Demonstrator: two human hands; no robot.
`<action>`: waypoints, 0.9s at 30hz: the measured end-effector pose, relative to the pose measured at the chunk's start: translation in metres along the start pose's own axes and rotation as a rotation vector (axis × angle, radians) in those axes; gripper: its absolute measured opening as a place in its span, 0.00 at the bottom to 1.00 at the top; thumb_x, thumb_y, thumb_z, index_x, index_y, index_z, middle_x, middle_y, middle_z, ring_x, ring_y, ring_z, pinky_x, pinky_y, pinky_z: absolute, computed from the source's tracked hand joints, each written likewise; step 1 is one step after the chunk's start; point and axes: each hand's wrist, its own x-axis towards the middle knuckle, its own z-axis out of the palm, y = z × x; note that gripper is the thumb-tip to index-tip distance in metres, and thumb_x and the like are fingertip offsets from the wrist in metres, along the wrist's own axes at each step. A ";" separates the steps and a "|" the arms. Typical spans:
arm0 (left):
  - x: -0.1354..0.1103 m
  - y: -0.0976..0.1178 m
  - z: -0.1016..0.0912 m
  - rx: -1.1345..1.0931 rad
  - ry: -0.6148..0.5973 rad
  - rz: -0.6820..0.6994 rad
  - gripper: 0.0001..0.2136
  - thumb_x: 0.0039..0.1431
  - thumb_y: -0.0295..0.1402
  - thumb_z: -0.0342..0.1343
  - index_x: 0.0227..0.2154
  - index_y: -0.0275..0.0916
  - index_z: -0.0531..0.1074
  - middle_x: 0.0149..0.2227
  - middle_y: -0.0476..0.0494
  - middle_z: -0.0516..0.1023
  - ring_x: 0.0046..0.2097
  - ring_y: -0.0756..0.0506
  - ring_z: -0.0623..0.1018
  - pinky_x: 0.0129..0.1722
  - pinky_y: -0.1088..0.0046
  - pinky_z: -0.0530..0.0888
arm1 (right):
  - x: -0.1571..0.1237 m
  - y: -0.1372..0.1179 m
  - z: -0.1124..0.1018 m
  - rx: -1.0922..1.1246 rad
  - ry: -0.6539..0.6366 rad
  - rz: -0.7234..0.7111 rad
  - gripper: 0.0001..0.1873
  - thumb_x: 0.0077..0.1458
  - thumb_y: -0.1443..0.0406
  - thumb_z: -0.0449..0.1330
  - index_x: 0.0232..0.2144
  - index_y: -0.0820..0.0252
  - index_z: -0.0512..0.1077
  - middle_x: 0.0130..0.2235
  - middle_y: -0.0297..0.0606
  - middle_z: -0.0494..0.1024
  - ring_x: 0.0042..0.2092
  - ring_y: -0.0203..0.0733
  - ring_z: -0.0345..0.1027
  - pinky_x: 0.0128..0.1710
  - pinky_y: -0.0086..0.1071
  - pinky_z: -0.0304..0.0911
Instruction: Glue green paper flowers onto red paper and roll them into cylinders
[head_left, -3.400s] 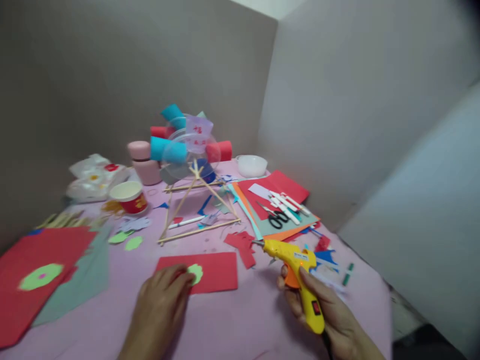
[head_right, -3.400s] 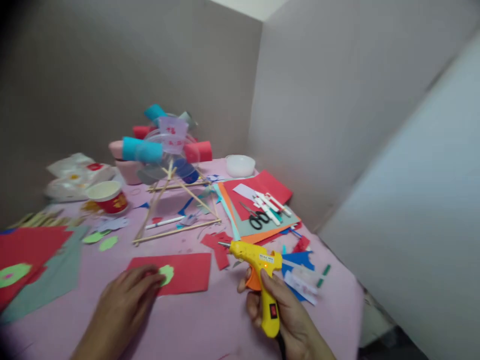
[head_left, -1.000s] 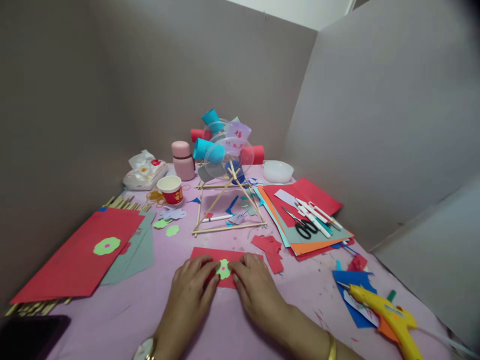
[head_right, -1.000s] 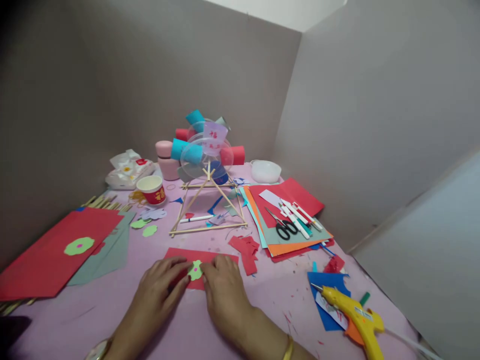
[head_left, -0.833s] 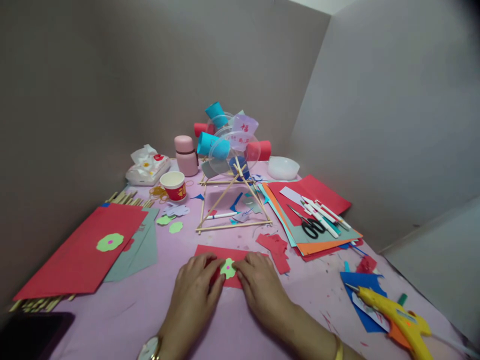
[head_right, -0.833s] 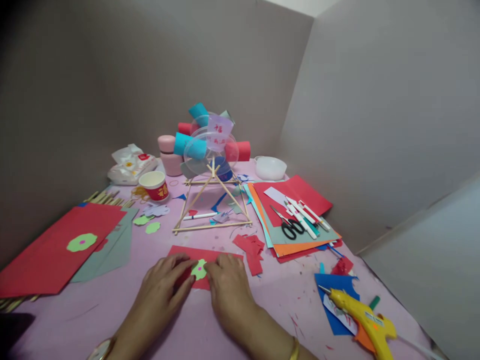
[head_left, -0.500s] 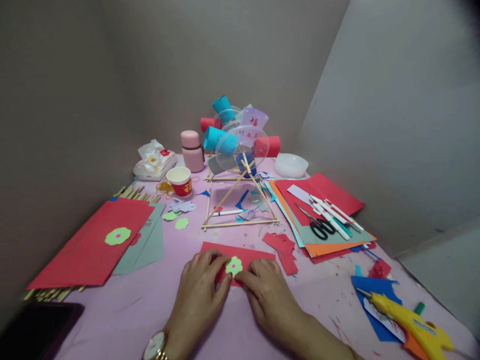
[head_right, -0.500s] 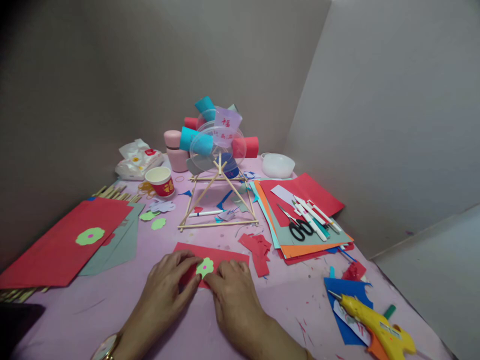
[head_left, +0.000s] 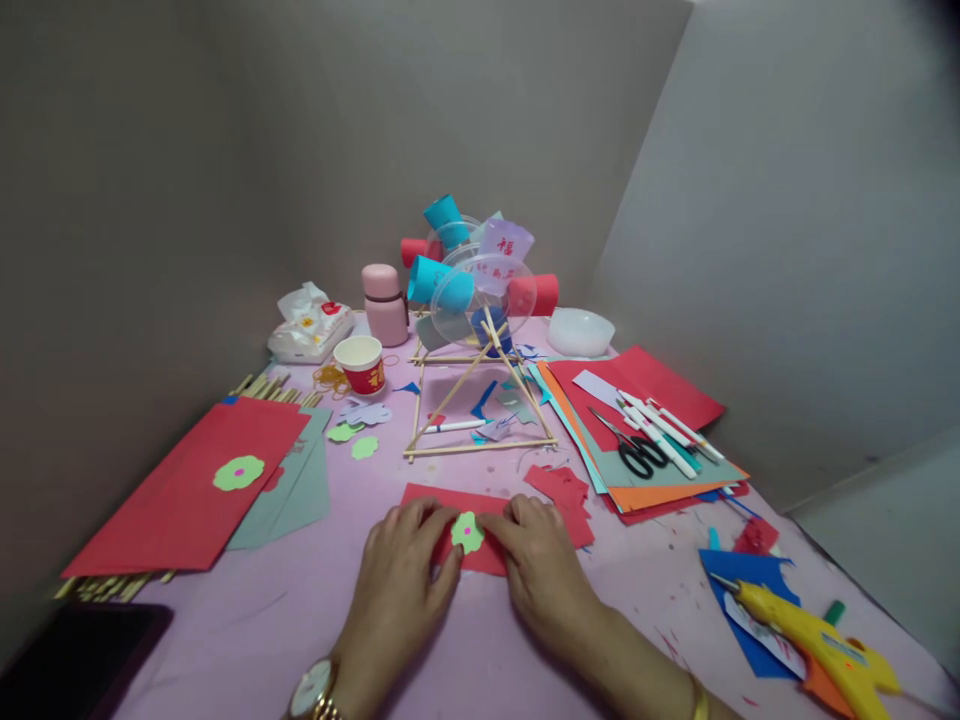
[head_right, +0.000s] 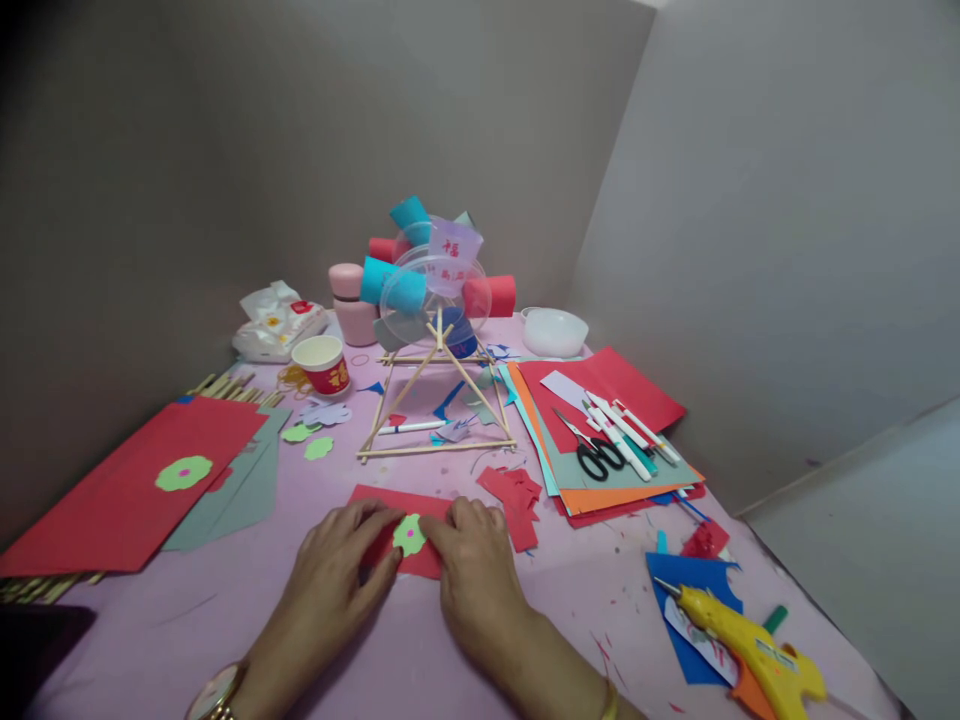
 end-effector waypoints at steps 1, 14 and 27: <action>0.000 0.000 0.000 -0.003 0.003 0.005 0.12 0.59 0.33 0.48 0.45 0.41 0.68 0.45 0.41 0.69 0.46 0.40 0.68 0.45 0.56 0.66 | -0.001 0.001 -0.001 0.000 0.002 -0.002 0.20 0.57 0.75 0.48 0.45 0.52 0.71 0.34 0.39 0.67 0.37 0.43 0.57 0.38 0.36 0.49; -0.002 0.001 -0.003 -0.009 0.034 0.015 0.11 0.57 0.28 0.48 0.42 0.43 0.70 0.43 0.43 0.71 0.44 0.41 0.70 0.43 0.59 0.68 | -0.009 -0.004 -0.006 0.093 0.008 -0.061 0.16 0.54 0.76 0.51 0.35 0.56 0.75 0.31 0.38 0.67 0.35 0.42 0.56 0.34 0.34 0.49; -0.001 0.004 -0.002 0.039 0.030 -0.038 0.11 0.58 0.30 0.48 0.42 0.41 0.70 0.43 0.41 0.71 0.44 0.40 0.70 0.42 0.59 0.67 | 0.004 -0.004 0.001 0.015 -0.013 -0.029 0.19 0.57 0.75 0.48 0.43 0.55 0.72 0.33 0.40 0.67 0.36 0.43 0.57 0.35 0.34 0.49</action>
